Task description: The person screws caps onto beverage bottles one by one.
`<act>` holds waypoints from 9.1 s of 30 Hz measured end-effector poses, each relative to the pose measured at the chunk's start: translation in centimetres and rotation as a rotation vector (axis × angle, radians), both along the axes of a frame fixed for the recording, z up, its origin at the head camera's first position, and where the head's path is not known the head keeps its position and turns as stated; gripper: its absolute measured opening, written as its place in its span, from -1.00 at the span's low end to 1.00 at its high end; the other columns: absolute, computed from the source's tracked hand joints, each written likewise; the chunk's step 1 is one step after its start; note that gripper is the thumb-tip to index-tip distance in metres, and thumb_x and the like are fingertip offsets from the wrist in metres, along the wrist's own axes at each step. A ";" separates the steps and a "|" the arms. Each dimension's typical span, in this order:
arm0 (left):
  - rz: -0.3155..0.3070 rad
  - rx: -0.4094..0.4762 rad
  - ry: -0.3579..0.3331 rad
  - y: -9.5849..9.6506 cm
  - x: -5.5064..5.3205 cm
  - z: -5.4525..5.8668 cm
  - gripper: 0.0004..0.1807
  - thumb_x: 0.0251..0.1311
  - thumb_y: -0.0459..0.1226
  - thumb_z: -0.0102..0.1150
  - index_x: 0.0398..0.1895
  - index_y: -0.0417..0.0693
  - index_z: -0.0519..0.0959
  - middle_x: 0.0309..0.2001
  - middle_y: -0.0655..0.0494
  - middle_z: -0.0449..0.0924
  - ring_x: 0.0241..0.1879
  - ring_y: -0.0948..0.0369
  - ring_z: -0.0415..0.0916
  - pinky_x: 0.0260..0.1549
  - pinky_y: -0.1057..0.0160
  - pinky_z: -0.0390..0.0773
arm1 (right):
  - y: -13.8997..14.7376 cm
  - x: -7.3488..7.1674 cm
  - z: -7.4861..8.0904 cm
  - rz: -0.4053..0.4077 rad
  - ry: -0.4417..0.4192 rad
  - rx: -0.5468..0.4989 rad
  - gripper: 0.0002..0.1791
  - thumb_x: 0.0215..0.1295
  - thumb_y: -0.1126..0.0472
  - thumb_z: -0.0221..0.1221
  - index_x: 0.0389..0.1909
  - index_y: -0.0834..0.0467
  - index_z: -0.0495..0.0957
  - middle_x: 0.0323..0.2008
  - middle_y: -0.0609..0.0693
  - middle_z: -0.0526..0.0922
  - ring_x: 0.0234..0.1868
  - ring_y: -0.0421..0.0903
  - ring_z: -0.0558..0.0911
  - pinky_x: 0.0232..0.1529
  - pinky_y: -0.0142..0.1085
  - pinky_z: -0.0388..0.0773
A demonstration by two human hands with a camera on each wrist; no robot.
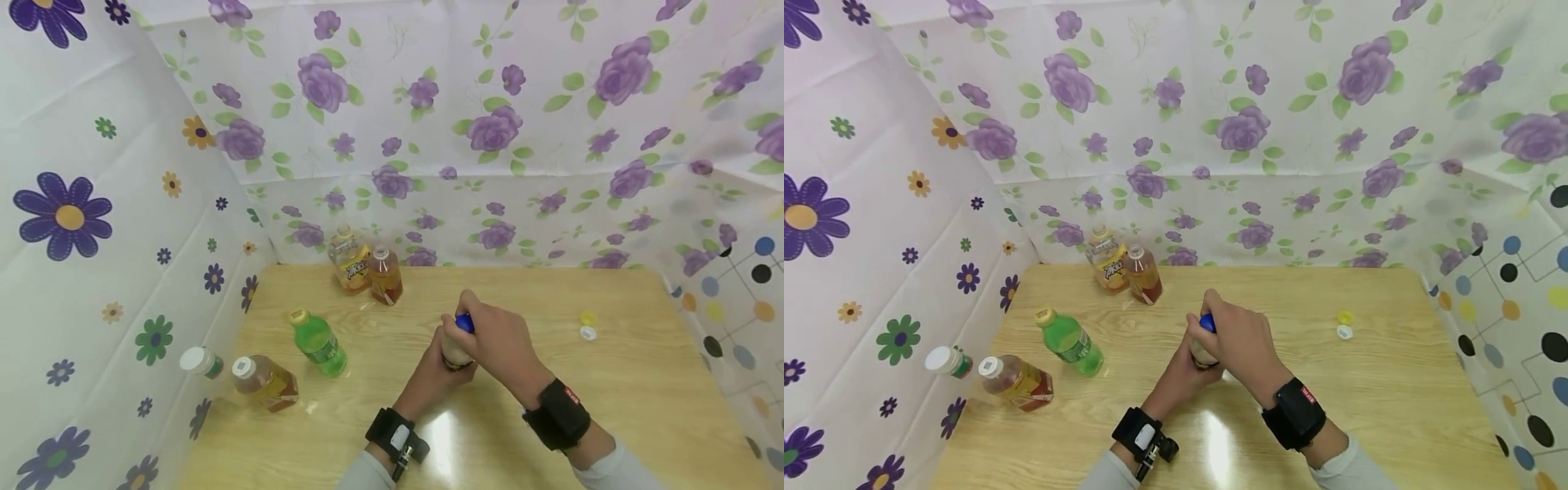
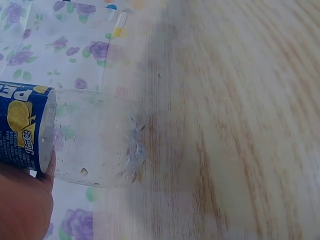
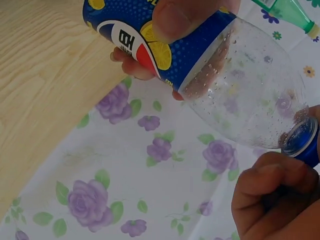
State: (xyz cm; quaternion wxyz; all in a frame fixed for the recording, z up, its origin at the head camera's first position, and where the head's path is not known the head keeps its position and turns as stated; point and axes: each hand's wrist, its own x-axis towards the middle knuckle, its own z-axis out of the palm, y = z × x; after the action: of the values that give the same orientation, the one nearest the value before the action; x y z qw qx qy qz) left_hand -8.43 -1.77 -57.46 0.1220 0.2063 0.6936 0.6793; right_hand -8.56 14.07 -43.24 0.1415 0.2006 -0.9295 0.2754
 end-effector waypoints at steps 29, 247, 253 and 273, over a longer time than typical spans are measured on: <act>0.011 -0.074 0.066 0.1 0.1 0.8 -0.19 0.36 -0.13 0.43 0.54 0.47 0.20 0.28 0.24 0.49 0.19 0.14 0.53 0.14 0.10 0.58 | 1.3 -1.1 -0.7 0.076 0.060 -0.023 -0.67 0.50 0.06 0.22 -0.37 0.01 0.28 -0.68 -0.25 0.09 -0.72 -0.32 0.07 -0.67 -0.36 0.04; 0.372 -0.146 0.066 -2.3 2.8 0.8 -0.21 0.17 -0.15 0.63 0.39 0.43 0.37 0.21 0.25 0.60 0.17 0.17 0.57 0.14 -0.08 0.53 | -2.2 4.2 -6.4 0.049 -0.087 -0.475 -0.49 0.54 0.15 0.30 0.46 -0.05 0.53 -0.32 -0.18 0.43 -0.33 -0.19 0.43 -0.41 -0.34 0.36; 0.442 -0.104 0.051 -3.1 2.5 0.5 -0.23 0.17 -0.12 0.62 0.38 0.33 0.38 0.19 0.23 0.62 0.17 0.14 0.58 0.16 -0.13 0.50 | -2.0 4.3 -6.7 0.095 -0.131 -0.468 -0.53 0.60 0.17 0.23 0.46 -0.04 0.52 -0.35 -0.26 0.51 -0.34 -0.22 0.50 -0.38 -0.31 0.48; 0.740 -0.107 0.084 -9.9 0.8 0.5 -0.28 0.23 -0.18 0.57 0.36 -0.01 0.35 0.09 0.00 0.56 0.08 0.06 0.54 0.11 -0.13 0.49 | 2.3 6.5 -9.7 -0.039 -0.200 -0.392 -0.78 0.64 0.17 0.17 0.16 -0.07 0.69 -0.15 -0.32 0.66 -0.29 -0.26 0.60 -0.35 -0.33 0.56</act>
State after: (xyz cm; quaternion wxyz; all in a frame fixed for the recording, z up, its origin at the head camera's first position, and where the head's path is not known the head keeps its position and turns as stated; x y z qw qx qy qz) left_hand -7.67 -11.72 -56.98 -0.1499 -0.0372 0.7602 0.6311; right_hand -2.07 16.35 -52.94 0.0901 0.1228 -0.8713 0.4666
